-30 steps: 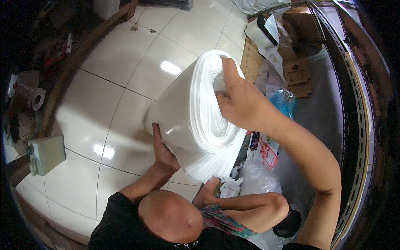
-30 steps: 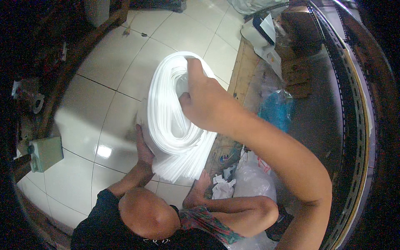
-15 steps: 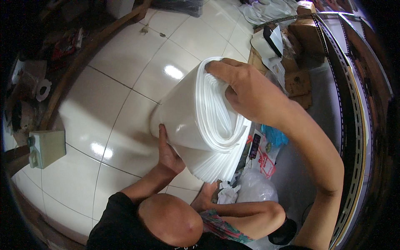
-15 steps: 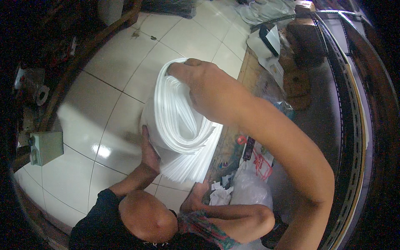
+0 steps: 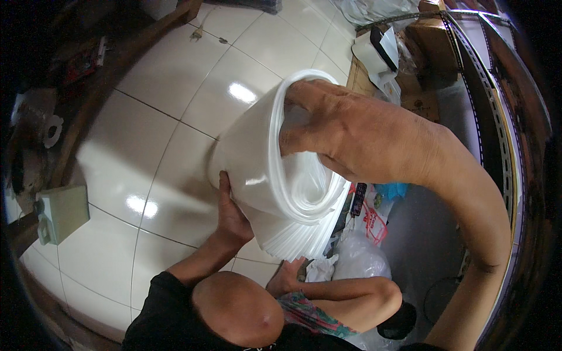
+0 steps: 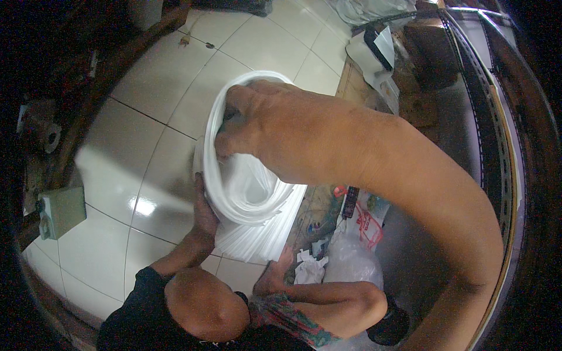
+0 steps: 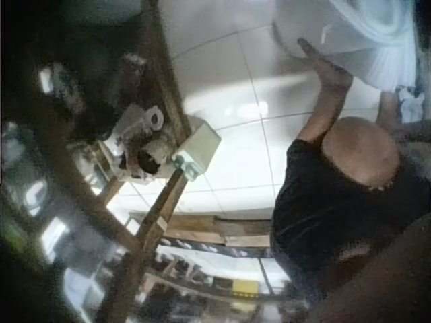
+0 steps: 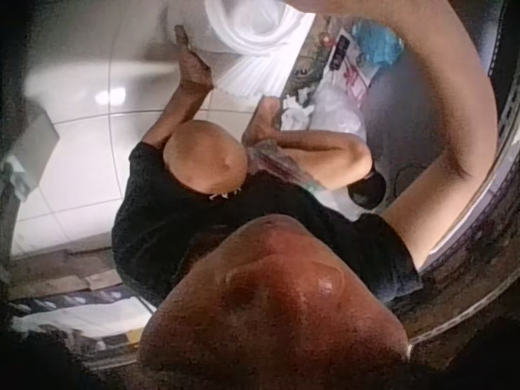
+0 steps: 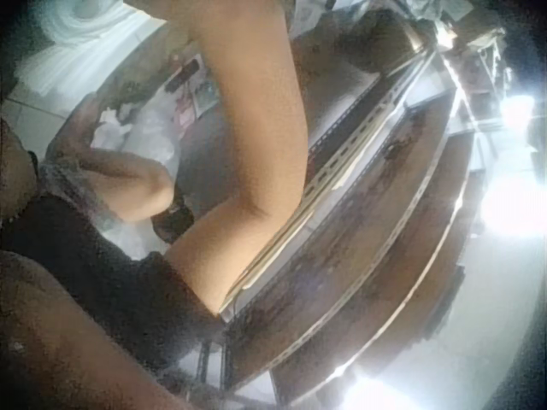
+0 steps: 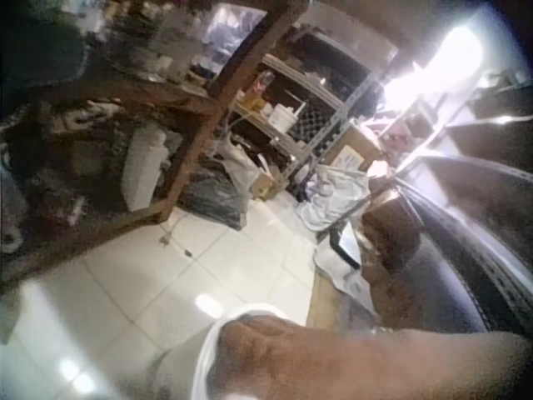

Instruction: The person sits on the floor and repeatedly folds white plastic shopping bags with a printed logo. They smooth each bag flat, fold it into a compact square, and stack the finished units on a nearby table.

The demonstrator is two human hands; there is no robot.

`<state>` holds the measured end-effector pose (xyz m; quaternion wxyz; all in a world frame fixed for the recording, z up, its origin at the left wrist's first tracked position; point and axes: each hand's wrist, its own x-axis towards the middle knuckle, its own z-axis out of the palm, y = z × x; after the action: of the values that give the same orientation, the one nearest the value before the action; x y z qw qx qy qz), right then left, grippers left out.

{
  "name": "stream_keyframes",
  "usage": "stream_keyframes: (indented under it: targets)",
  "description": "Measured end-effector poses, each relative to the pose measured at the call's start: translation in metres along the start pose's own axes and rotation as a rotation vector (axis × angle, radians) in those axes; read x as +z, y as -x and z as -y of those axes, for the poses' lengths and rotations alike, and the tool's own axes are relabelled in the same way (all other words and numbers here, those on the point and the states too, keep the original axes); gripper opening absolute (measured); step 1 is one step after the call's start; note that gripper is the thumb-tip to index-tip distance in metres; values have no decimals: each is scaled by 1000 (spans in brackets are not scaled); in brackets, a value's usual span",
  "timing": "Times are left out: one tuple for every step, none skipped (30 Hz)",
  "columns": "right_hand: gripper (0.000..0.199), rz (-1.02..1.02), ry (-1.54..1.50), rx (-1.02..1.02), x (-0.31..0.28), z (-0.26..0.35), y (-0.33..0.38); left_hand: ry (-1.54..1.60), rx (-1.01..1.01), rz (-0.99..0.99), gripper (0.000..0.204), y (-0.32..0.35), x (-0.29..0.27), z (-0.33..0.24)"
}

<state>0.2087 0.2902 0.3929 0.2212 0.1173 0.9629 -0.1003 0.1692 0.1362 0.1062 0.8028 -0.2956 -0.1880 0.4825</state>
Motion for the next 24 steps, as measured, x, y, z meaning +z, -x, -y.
stream_keyframes:
  targets:
    - [35,-25,35,-4,3,0,11,21,-44,-2,87,-5,-3,7]
    - [32,-83,62,-109,8,-8,-3,-323,141,-208,86,1,21,6]
    - [31,-70,75,-175,9,-13,-17,-505,269,-304,86,6,28,-1]
    - [30,-27,101,-175,6,-9,-20,-670,312,-401,85,5,31,1]
    - [28,16,127,-175,4,-6,-21,-685,302,-369,85,7,25,-2]
    - [27,-47,160,-203,8,-7,-21,-790,325,-344,84,7,24,-2]
    - [25,-115,192,-235,14,-9,-22,-898,354,-325,84,8,23,-2]
    - [24,-184,224,-269,19,-10,-22,-1003,389,-308,84,8,22,-2]
    - [23,-168,230,-271,20,-13,-21,-1207,455,-205,84,9,16,-3]
    - [23,-155,233,-275,21,-14,-22,-1284,472,-168,84,12,14,-5]
    - [23,-142,237,-280,21,-15,-23,-1357,494,-129,85,13,13,-6]
    - [23,-131,247,-276,20,-15,-22,-1302,470,-157,85,15,14,-6]
    - [22,-113,258,-274,18,-15,-20,-1240,448,-184,85,15,15,-4]
    - [22,-95,269,-272,16,-13,-19,-1178,426,-209,86,15,16,-2]
    - [23,-114,248,-315,18,-13,-20,-1115,403,-233,86,15,18,0]
    - [23,-137,228,-354,22,-12,-22,-1056,378,-254,87,15,20,1]
    - [23,-159,207,-393,24,-11,-22,-1032,363,-280,87,15,22,2]
    - [23,-161,182,-376,25,-9,-21,-1010,349,-302,87,15,25,1]
    - [24,-164,152,-360,25,-8,-19,-1022,345,-335,86,16,29,2]
    - [25,-166,121,-342,25,-7,-18,-1080,352,-341,86,16,28,2]
    - [26,-149,119,-342,24,-7,-17,-1135,361,-349,86,16,26,2]
    - [27,-129,120,-340,20,-6,-15,-1235,380,-325,86,16,19,0]
    - [28,-110,120,-338,19,-6,-14,-1401,395,-325,83,17,15,-1]
    - [29,-104,161,-359,21,-8,-15,-1570,416,-329,81,18,11,-3]
